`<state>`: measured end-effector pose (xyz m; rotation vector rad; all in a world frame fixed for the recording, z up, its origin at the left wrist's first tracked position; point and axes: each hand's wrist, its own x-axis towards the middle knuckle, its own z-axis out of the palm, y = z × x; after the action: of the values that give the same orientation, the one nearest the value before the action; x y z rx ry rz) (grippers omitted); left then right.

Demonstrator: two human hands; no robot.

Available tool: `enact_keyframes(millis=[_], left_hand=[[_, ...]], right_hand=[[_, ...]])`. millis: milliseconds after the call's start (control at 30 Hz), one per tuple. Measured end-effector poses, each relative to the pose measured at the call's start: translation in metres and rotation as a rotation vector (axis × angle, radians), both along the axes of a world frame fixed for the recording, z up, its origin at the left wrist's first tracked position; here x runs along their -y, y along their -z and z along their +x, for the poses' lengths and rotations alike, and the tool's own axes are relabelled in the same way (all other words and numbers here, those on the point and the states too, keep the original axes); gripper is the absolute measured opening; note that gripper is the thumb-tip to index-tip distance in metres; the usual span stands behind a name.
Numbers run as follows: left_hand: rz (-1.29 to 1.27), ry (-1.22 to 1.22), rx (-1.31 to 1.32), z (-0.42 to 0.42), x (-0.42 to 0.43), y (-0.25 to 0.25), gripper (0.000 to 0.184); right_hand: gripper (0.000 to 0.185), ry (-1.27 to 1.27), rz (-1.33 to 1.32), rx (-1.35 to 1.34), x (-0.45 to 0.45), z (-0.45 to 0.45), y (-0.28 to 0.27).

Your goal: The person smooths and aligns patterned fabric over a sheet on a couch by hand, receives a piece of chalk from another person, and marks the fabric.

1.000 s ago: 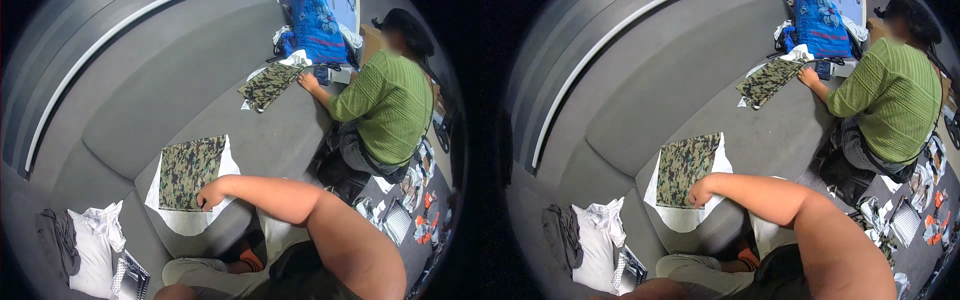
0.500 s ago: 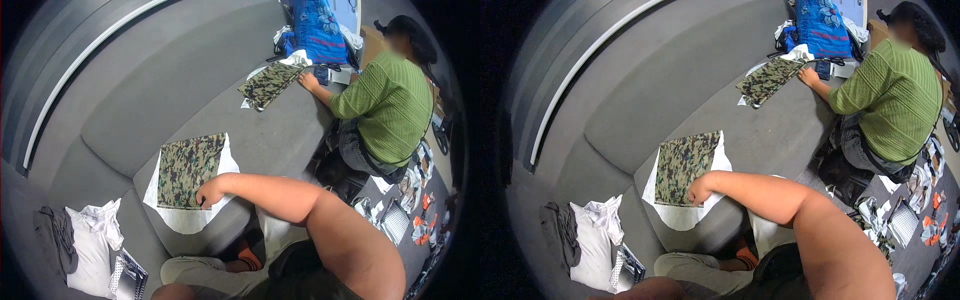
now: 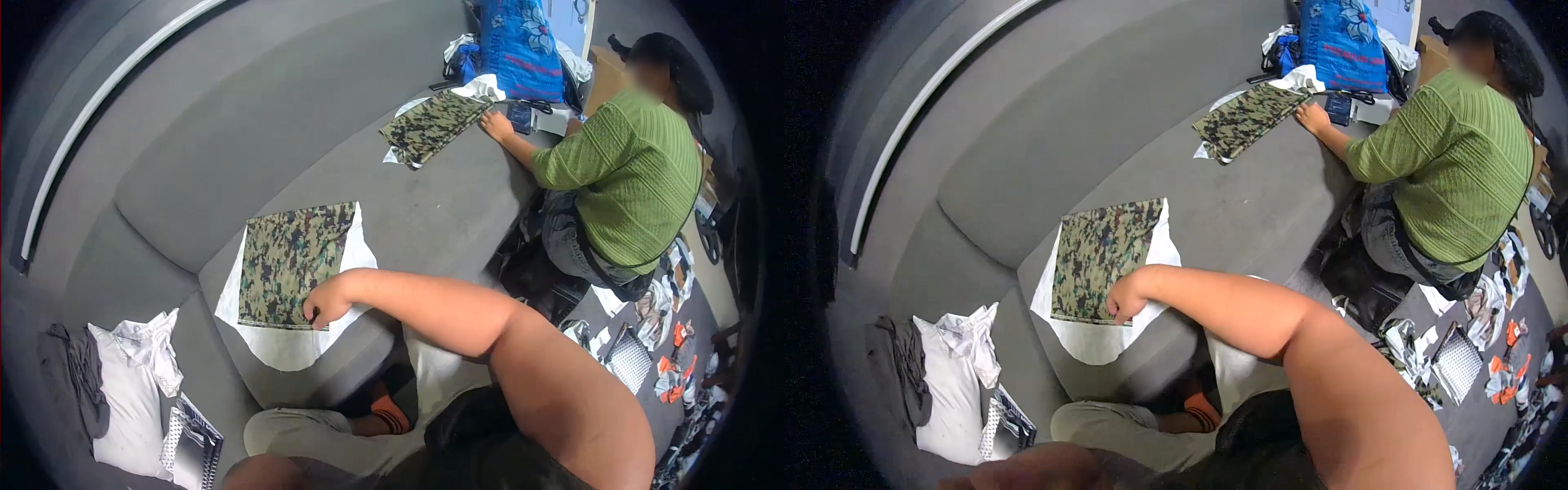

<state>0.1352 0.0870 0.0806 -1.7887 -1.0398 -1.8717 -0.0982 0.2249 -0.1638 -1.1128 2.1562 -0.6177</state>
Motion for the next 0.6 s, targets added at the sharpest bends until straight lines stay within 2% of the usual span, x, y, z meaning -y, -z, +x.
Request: enact_keyframes(millis=[67, 133, 200, 267, 333, 400, 433, 467, 533, 567, 600], left_hand=[[0.006, 0.006, 0.046, -0.004, 0.023, -0.005, 0.048], [0.056, 0.007, 0.116, -0.008, 0.065, -0.014, 0.048], [0.123, 0.008, 0.184, -0.019, 0.113, -0.026, 0.048], [0.188, -0.016, 0.233, -0.036, 0.154, -0.033, 0.048], [0.215, -0.162, 0.297, -0.067, 0.17, -0.023, 0.048], [0.148, -0.565, 0.375, -0.125, 0.169, 0.011, 0.049], [0.028, -0.986, 0.336, -0.157, 0.165, 0.038, 0.042], [-0.022, -1.126, 0.545, -0.184, 0.166, 0.064, 0.041], [-0.163, -1.191, 0.874, -0.225, 0.181, 0.133, 0.037], [-0.217, -1.168, 1.074, -0.24, 0.195, 0.17, 0.038], [-0.343, -1.224, 1.099, -0.247, 0.203, 0.2, 0.04]], right_hand=[[0.049, -0.027, -0.024, -0.013, 0.001, -0.003, 0.005], [0.045, -0.064, -0.036, 0.1, 0.002, -0.008, 0.011], [0.044, 0.026, -0.126, -0.042, -0.004, 0.001, 0.015], [0.046, 0.003, -0.093, -0.074, -0.01, 0.006, -0.003], [0.046, 0.034, -0.102, 0.02, -0.011, 0.008, -0.015], [0.045, 0.055, -0.124, 0.021, -0.014, -0.001, -0.015], [0.044, 0.113, -0.144, 0.024, -0.016, -0.005, -0.014], [0.044, 0.105, -0.145, 0.022, -0.018, -0.01, -0.014], [0.042, 0.327, -0.3, -0.046, -0.023, -0.022, -0.012], [0.042, 0.318, -0.298, -0.037, -0.028, -0.027, -0.013], [0.042, 0.396, -0.327, -0.062, -0.034, -0.033, -0.013]])
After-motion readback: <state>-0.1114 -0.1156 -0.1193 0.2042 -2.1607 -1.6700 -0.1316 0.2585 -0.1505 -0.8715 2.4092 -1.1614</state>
